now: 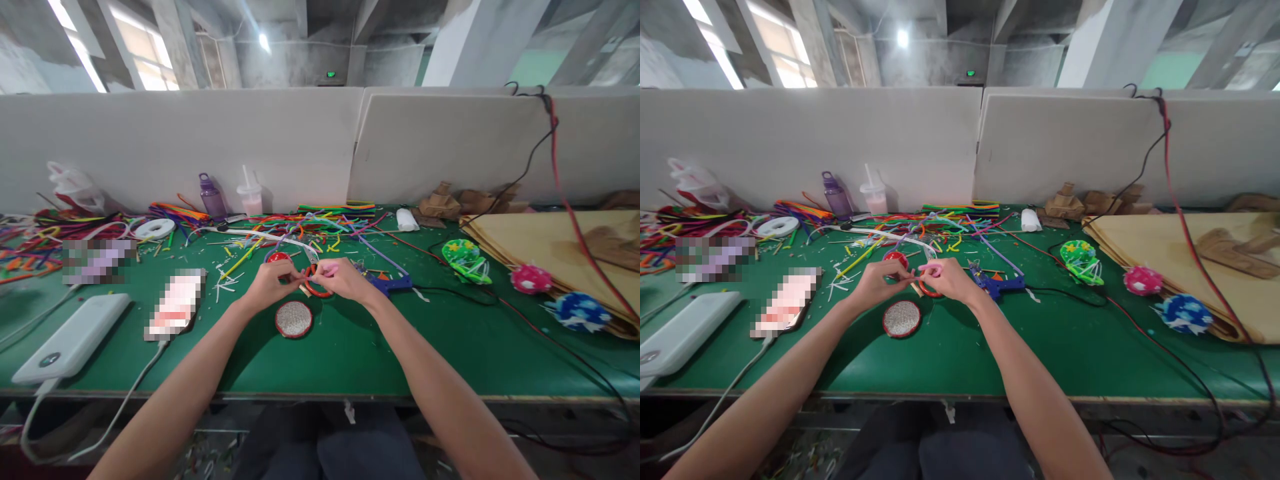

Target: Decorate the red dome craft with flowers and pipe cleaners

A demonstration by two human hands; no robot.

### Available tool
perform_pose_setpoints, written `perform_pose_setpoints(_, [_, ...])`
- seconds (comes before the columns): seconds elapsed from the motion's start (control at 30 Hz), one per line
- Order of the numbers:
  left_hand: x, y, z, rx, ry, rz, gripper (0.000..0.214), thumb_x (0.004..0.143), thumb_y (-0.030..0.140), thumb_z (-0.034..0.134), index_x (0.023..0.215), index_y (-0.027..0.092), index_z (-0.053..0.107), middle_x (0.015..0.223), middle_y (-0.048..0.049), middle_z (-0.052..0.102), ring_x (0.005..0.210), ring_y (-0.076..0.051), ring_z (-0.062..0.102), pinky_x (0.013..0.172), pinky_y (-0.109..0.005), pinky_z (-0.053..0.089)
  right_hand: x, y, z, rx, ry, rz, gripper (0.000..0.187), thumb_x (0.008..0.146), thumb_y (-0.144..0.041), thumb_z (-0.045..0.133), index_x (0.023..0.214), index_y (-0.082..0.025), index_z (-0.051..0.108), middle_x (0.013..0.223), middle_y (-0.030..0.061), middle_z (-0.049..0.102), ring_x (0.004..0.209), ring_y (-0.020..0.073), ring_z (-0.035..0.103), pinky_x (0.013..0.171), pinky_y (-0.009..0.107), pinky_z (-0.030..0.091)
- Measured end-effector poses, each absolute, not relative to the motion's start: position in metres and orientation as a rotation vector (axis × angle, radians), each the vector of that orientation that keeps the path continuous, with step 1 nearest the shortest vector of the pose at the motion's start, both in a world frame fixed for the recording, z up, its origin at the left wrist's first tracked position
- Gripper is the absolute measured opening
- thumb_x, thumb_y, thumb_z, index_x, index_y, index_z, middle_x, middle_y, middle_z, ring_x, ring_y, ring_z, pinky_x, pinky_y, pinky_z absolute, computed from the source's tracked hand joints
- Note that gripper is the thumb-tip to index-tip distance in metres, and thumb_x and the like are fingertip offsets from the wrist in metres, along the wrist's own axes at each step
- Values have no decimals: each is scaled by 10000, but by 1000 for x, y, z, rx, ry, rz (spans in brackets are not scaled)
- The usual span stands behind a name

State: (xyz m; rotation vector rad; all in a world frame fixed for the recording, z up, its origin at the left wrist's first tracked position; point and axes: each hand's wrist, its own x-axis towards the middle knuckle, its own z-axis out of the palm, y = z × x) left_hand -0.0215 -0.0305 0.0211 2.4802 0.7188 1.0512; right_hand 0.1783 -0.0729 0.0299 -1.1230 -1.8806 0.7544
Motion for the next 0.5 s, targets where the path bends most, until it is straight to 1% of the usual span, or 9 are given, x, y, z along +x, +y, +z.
perform_pose_setpoints(0.07, [-21, -31, 22, 2465, 740, 1061, 155, 778, 326, 644, 717, 185, 661, 666, -35, 633, 612, -134, 558, 600, -257, 442, 179, -71, 28, -1126, -1866, 749, 291, 763, -348, 580, 546, -191, 465, 453, -48, 451, 452, 96, 406, 487, 235, 305])
perform_pose_setpoints(0.13, [-20, -32, 22, 2425, 771, 1114, 167, 774, 344, 653, 717, 187, 667, 671, -36, 634, 618, -137, 558, 610, -261, 446, 179, -69, 25, -1123, -1820, 814, 283, 768, -364, 583, 569, -189, 485, 441, -50, 464, 428, 92, 413, 467, 229, 316])
perform_pose_setpoints(0.2, [-18, -35, 22, 2379, 800, 1211, 167, 769, 352, 662, 727, 191, 674, 701, -42, 644, 648, -145, 567, 636, -274, 456, 176, -68, 22, -1089, -1721, 976, 262, 783, -396, 573, 637, -192, 500, 443, -59, 476, 401, 87, 422, 437, 219, 328])
perform_pose_setpoints(0.27, [-15, -38, 22, 2347, 807, 1296, 149, 763, 344, 671, 750, 196, 683, 739, -49, 660, 688, -156, 580, 667, -288, 465, 172, -67, 20, -1016, -1616, 1182, 278, 801, -440, 550, 683, -198, 483, 450, -73, 457, 388, 85, 444, 399, 206, 325])
perform_pose_setpoints(0.37, [-11, -42, 22, 2240, 781, 1323, 139, 737, 323, 698, 786, 194, 682, 774, -47, 666, 710, -154, 592, 678, -287, 480, 165, -67, 18, -928, -1567, 1352, 324, 818, -482, 516, 675, -195, 465, 445, -86, 390, 387, 85, 475, 367, 193, 312])
perform_pose_setpoints(0.43, [-8, -43, 22, 2048, 754, 1287, 180, 701, 313, 728, 801, 182, 658, 788, -36, 663, 701, -144, 602, 662, -276, 494, 163, -67, 18, -913, -1583, 1334, 334, 820, -487, 507, 671, -191, 472, 437, -88, 381, 384, 84, 477, 362, 191, 313])
perform_pose_setpoints(0.5, [-6, -43, 24, 1831, 732, 1204, 232, 680, 319, 739, 824, 170, 633, 792, -27, 661, 683, -137, 612, 631, -266, 505, 163, -66, 17, -930, -1600, 1261, 323, 819, -477, 512, 676, -188, 488, 424, -83, 412, 370, 82, 465, 360, 191, 317])
